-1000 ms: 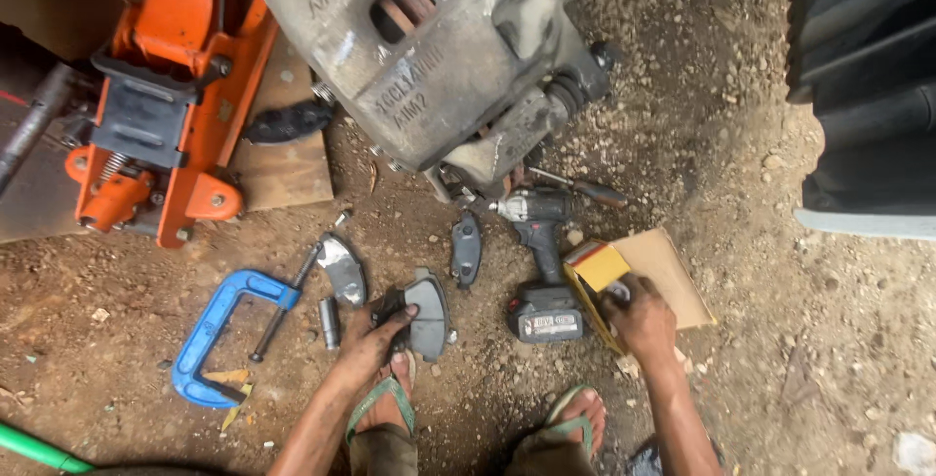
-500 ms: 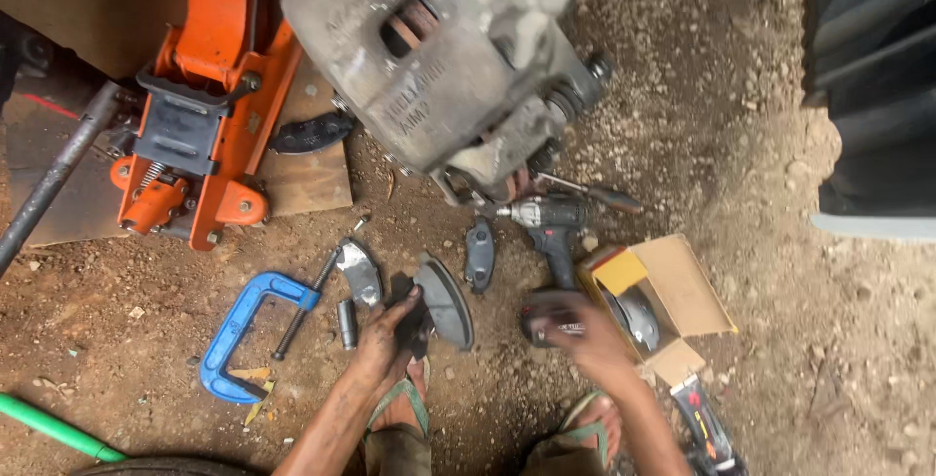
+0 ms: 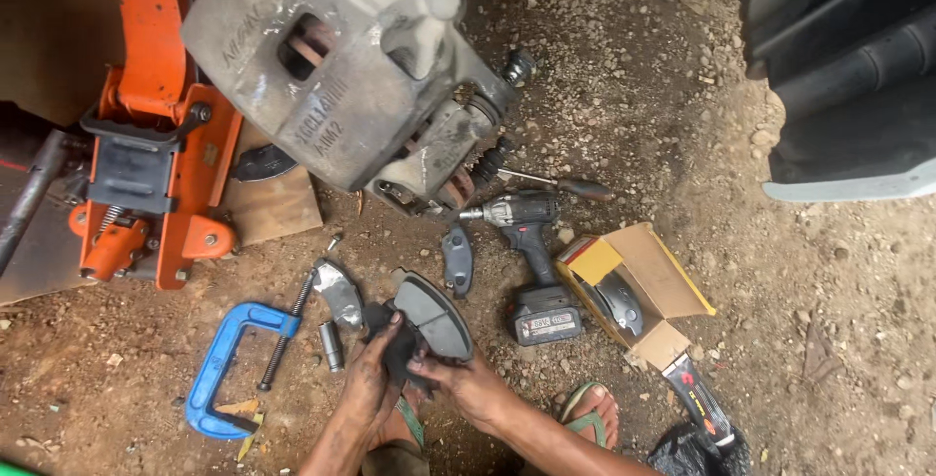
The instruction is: The person replaces brake pads on a vehicle by removing the old pads from the caliper, applying lubricant to the new pads, and installing them back into the assembly using various tools.
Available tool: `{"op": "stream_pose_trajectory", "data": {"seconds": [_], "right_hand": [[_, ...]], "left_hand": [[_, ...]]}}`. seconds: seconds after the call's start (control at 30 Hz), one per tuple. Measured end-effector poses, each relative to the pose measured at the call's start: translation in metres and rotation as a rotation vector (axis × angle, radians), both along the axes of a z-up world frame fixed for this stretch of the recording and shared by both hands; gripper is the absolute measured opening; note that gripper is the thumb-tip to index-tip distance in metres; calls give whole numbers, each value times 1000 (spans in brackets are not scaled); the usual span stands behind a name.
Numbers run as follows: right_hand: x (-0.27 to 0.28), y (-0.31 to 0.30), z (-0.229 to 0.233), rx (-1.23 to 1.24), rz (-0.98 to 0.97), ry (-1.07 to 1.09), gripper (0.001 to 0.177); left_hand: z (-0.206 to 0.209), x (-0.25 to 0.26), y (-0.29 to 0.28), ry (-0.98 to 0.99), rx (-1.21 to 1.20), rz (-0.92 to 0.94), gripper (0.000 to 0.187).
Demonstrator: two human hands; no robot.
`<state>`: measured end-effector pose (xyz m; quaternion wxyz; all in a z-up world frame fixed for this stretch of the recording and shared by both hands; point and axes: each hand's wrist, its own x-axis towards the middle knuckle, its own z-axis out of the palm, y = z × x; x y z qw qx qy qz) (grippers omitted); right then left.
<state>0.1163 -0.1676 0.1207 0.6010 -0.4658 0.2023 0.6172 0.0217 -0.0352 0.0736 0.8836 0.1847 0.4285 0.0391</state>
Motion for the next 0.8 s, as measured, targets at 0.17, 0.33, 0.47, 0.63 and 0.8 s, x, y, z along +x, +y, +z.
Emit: {"op": "stream_pose_trajectory", "data": {"seconds": [0.17, 0.33, 0.47, 0.63, 0.8], "right_hand": [[-16, -13, -30, 75, -101, -57, 14], [1, -12, -11, 108, -35, -52, 20], [1, -19, -2, 280, 50, 16, 18], [8, -31, 11, 336, 321, -213, 18], [18, -47, -5, -216, 690, -841, 56]], "left_hand": [[-4, 8, -2, 224, -34, 222, 76], [-8, 5, 9, 260, -99, 288, 78], [-12, -3, 35, -111, 175, -48, 73], [52, 22, 73, -481, 233, 59, 36], [103, 47, 81, -546, 152, 381, 52]]}}
